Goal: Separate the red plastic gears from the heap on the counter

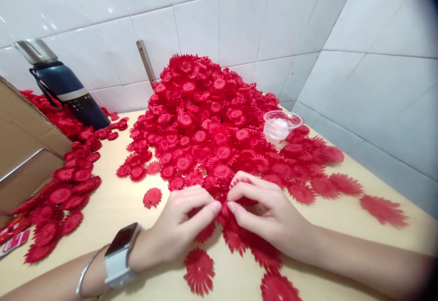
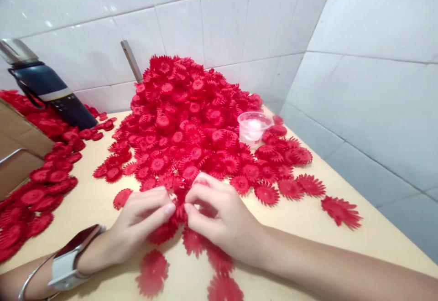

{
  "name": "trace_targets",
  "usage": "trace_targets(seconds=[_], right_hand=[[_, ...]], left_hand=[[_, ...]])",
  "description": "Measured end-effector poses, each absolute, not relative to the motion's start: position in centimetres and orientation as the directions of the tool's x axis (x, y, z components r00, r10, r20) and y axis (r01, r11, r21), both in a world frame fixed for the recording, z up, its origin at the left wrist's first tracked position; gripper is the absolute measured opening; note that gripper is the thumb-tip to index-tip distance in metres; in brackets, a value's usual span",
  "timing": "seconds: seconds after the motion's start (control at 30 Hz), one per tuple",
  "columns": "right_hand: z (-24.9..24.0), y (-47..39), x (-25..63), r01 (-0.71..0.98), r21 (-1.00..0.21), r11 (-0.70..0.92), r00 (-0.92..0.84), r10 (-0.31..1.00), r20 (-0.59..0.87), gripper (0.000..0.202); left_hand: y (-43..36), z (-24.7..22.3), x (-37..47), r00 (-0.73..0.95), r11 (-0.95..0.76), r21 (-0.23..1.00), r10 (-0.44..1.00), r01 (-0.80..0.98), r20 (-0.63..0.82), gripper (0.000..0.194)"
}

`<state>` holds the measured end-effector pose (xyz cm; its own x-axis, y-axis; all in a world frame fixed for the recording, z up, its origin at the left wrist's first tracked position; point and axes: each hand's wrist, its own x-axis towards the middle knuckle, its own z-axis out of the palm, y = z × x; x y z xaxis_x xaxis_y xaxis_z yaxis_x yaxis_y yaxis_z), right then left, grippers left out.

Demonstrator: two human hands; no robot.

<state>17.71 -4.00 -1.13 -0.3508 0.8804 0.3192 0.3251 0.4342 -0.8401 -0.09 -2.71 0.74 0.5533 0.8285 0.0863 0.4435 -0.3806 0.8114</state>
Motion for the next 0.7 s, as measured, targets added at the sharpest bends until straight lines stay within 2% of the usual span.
trace_targets(seconds=[0.13,0.4,0.53,0.7], right_hand=[[-1.0,-3.9,17.8,0.359,-0.869,0.339,-0.226,0.936,0.271,0.019],[-1.3,-3.5,18.1,0.326,-0.903,0.279,-0.138,0.959,0.247,0.017],[-1.3,-3.7,18.2,0.31,-0.894,0.324,-0.221,0.939,0.263,0.021],[-1.8,-3.7,17.9,0.249,-0.923,0.293,-0.162,0.952,0.258,0.034]], left_hand=[[-2.4,0.0,-0.4,0.24,-0.217,0.896,0.962,0.387,0.129,0.034],[-0.9,-0.6,-0.5,-0.076,-0.086,0.979,0.992,0.187,0.101,0.031],[-0.9,-0.6,-0.3,-0.066,-0.121,0.979,0.989,0.165,0.134,0.031],[-1.7,-0.5,-0.2,0.066,-0.254,0.907,0.967,0.336,0.247,0.013]])
